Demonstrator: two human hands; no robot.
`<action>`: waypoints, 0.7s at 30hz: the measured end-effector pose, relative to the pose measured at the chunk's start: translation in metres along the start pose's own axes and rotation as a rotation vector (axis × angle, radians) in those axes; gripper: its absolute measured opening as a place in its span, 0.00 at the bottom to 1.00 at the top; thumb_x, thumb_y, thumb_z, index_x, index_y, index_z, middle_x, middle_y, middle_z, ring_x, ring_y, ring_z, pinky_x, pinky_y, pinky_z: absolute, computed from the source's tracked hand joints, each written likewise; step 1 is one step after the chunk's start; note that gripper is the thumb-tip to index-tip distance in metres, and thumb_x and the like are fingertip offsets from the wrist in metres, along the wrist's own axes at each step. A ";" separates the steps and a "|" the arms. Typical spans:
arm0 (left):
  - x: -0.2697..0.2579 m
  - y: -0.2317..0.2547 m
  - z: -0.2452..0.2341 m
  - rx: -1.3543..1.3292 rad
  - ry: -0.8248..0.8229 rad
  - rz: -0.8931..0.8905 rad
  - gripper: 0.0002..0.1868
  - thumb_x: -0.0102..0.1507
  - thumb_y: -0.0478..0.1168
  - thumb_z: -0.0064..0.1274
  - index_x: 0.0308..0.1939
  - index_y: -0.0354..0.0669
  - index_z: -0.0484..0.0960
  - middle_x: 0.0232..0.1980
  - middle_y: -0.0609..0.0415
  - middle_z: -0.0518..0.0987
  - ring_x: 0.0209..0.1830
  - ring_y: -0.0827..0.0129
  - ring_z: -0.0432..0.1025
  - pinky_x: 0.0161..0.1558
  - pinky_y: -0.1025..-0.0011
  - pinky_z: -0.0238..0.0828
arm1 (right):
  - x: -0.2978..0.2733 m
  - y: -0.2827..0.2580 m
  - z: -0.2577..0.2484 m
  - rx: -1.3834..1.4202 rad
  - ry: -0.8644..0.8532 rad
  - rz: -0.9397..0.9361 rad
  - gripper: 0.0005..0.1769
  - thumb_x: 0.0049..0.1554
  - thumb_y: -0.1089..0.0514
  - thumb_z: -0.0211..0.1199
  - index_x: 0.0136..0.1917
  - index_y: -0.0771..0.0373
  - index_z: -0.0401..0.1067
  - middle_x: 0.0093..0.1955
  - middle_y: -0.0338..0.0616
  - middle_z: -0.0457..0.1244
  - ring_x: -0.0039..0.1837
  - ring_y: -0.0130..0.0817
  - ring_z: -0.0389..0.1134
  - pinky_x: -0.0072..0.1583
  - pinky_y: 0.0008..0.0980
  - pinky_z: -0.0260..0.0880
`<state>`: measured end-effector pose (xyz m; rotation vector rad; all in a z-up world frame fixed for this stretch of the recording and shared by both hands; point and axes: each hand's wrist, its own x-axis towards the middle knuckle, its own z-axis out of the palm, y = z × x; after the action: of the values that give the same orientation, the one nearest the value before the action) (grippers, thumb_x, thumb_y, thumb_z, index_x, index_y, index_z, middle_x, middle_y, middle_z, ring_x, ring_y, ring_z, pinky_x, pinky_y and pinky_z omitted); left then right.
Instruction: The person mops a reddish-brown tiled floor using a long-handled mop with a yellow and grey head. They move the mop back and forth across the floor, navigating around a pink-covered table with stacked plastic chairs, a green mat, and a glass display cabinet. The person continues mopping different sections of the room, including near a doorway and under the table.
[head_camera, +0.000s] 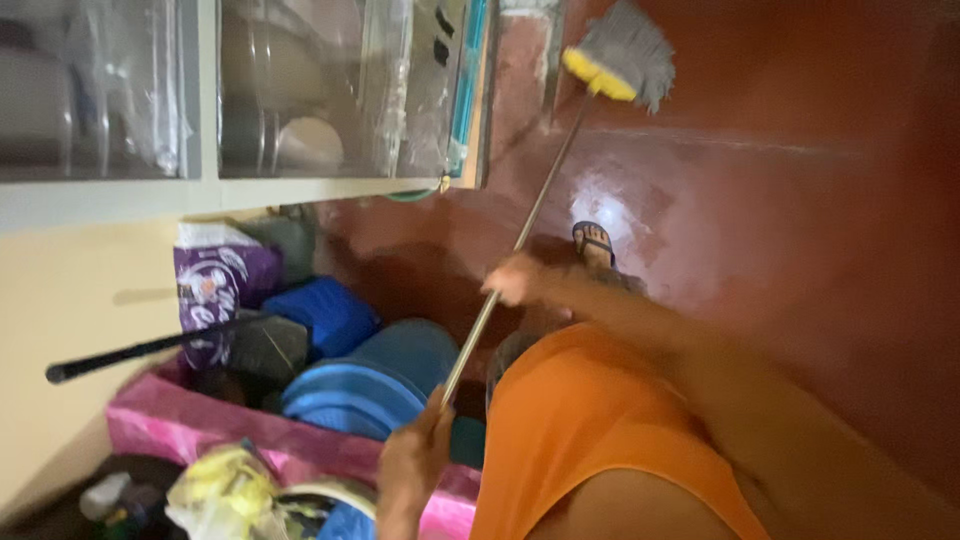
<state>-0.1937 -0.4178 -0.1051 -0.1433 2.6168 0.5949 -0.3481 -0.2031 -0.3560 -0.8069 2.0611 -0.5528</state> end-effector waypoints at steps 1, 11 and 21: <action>0.004 0.014 0.011 0.001 0.033 0.032 0.18 0.63 0.46 0.57 0.57 0.49 0.85 0.24 0.37 0.80 0.22 0.45 0.77 0.25 0.51 0.71 | -0.008 0.017 -0.005 0.048 -0.099 0.121 0.13 0.56 0.54 0.60 0.54 0.53 0.78 0.50 0.41 0.70 0.55 0.38 0.71 0.58 0.42 0.72; 0.058 0.105 0.101 -0.211 0.126 0.060 0.18 0.66 0.47 0.54 0.59 0.51 0.83 0.35 0.37 0.82 0.32 0.44 0.79 0.32 0.52 0.75 | -0.031 0.196 0.011 -0.392 0.457 -0.169 0.14 0.53 0.44 0.66 0.39 0.55 0.80 0.44 0.47 0.70 0.54 0.46 0.71 0.63 0.46 0.67; -0.065 0.045 0.047 -0.027 -0.046 -0.204 0.22 0.63 0.49 0.55 0.62 0.61 0.81 0.29 0.39 0.82 0.29 0.44 0.79 0.32 0.50 0.75 | -0.041 0.036 0.035 -0.149 -0.183 -0.216 0.20 0.49 0.56 0.63 0.56 0.47 0.80 0.46 0.50 0.71 0.48 0.48 0.74 0.50 0.48 0.76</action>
<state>-0.1252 -0.3567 -0.0958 -0.3947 2.5106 0.5543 -0.3136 -0.1522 -0.3754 -1.1350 1.8745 -0.4279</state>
